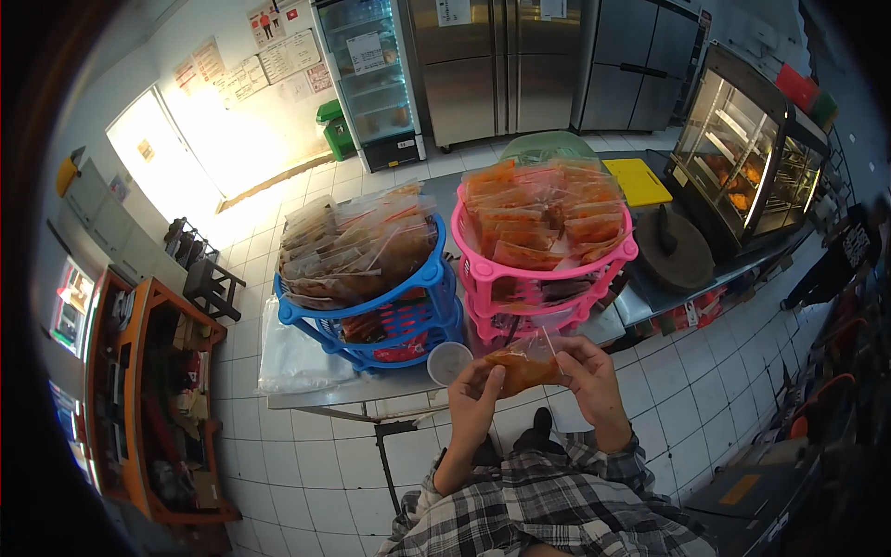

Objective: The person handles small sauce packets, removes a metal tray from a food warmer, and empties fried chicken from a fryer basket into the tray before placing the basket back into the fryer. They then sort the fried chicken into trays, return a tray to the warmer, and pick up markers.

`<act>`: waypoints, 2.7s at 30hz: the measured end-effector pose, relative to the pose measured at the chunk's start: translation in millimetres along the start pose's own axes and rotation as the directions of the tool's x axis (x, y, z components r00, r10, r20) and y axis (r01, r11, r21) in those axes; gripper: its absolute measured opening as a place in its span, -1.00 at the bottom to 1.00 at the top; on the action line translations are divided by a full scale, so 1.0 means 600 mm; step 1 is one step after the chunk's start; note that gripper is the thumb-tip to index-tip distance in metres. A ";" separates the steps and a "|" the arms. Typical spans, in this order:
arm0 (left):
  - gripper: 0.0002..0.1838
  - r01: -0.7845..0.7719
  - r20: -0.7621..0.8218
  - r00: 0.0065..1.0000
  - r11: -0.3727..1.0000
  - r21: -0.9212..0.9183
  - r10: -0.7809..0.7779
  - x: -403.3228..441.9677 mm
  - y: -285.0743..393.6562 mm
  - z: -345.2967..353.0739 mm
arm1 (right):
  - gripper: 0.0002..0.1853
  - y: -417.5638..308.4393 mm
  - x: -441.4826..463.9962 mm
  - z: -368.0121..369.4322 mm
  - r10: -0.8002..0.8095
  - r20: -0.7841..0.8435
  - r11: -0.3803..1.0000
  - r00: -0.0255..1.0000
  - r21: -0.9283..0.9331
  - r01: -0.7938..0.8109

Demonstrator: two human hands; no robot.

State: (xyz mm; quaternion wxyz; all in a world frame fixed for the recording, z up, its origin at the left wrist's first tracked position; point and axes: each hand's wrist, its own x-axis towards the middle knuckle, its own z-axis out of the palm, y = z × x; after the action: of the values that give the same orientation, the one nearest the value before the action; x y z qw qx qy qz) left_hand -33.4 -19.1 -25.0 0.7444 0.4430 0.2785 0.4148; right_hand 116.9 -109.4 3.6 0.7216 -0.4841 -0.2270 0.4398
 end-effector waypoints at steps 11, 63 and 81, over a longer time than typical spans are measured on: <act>-0.74 0.077 0.018 0.997 0.994 0.075 -0.079 0.002 -0.013 0.002 | -0.64 -0.031 0.000 0.002 -0.073 0.120 0.984 0.990 -0.153 0.091; -0.75 0.213 0.184 0.947 0.943 0.256 -0.264 0.064 -0.096 0.038 | -0.43 0.013 0.056 -0.061 0.002 0.125 0.791 0.992 -0.608 0.075; -0.85 0.028 0.098 0.991 0.860 0.509 -0.090 0.085 -0.061 0.114 | -0.61 -0.040 0.095 -0.092 -0.043 0.271 0.796 0.962 -0.572 0.197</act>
State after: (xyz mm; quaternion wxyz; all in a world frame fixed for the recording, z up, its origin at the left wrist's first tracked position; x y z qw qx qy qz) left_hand 59.0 -13.9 -29.0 0.6295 0.6380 0.3462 0.2771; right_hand 197.4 -91.5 -4.3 0.5269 -0.6118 -0.4706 0.3558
